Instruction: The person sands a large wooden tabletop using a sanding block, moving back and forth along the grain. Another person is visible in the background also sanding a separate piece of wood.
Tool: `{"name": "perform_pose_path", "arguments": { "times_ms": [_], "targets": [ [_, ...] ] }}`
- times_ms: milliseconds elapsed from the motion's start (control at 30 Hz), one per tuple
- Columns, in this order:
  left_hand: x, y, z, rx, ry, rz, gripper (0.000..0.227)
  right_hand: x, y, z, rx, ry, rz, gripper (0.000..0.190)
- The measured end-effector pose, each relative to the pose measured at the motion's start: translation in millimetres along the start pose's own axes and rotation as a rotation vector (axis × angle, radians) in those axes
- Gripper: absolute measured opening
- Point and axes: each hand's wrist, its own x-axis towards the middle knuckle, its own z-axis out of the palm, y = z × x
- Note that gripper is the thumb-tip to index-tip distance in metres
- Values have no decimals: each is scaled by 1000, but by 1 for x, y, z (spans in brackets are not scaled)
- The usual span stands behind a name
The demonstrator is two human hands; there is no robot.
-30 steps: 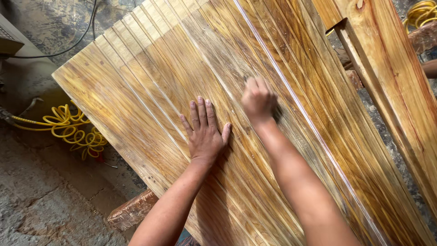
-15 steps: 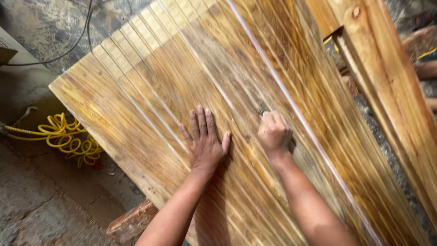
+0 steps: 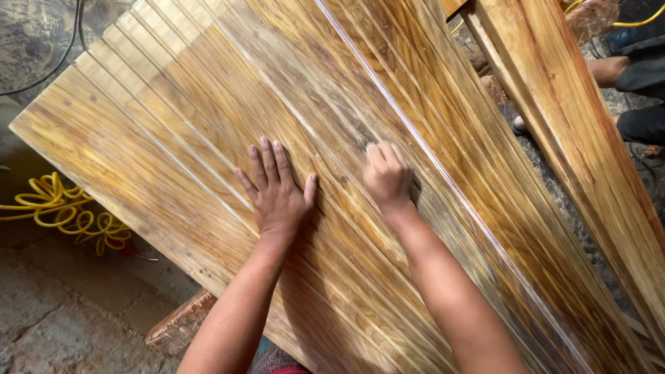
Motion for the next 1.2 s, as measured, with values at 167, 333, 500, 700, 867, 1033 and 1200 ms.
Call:
{"name": "perform_pose_path", "arguments": {
  "times_ms": [167, 333, 500, 700, 867, 1033, 1200],
  "targets": [
    [21, 2, -8, -22, 46, 15, 94, -88, 37, -76, -24, -22, 38, 17],
    [14, 2, -2, -63, 0, 0, 97, -131, 75, -98, 65, 79, 82, 6],
    [17, 4, -11, -67, -19, -14, 97, -137, 107, -91, -85, -104, 78, 8],
    [13, 8, -15, -79, -59, -31, 96, -140, 105, -87, -86, -89, -1, 11],
    [14, 0, -4, -22, -49, -26, 96, -64, 74, -40, -65, 12, -33, 11],
    [22, 2, -4, 0, 4, -14, 95, 74, 23, 57, -2, 90, -115, 18],
    [19, -1, -9, 46, 20, 12, 94, 135, -19, 68, 33, 93, -111, 20]
  ]
}}
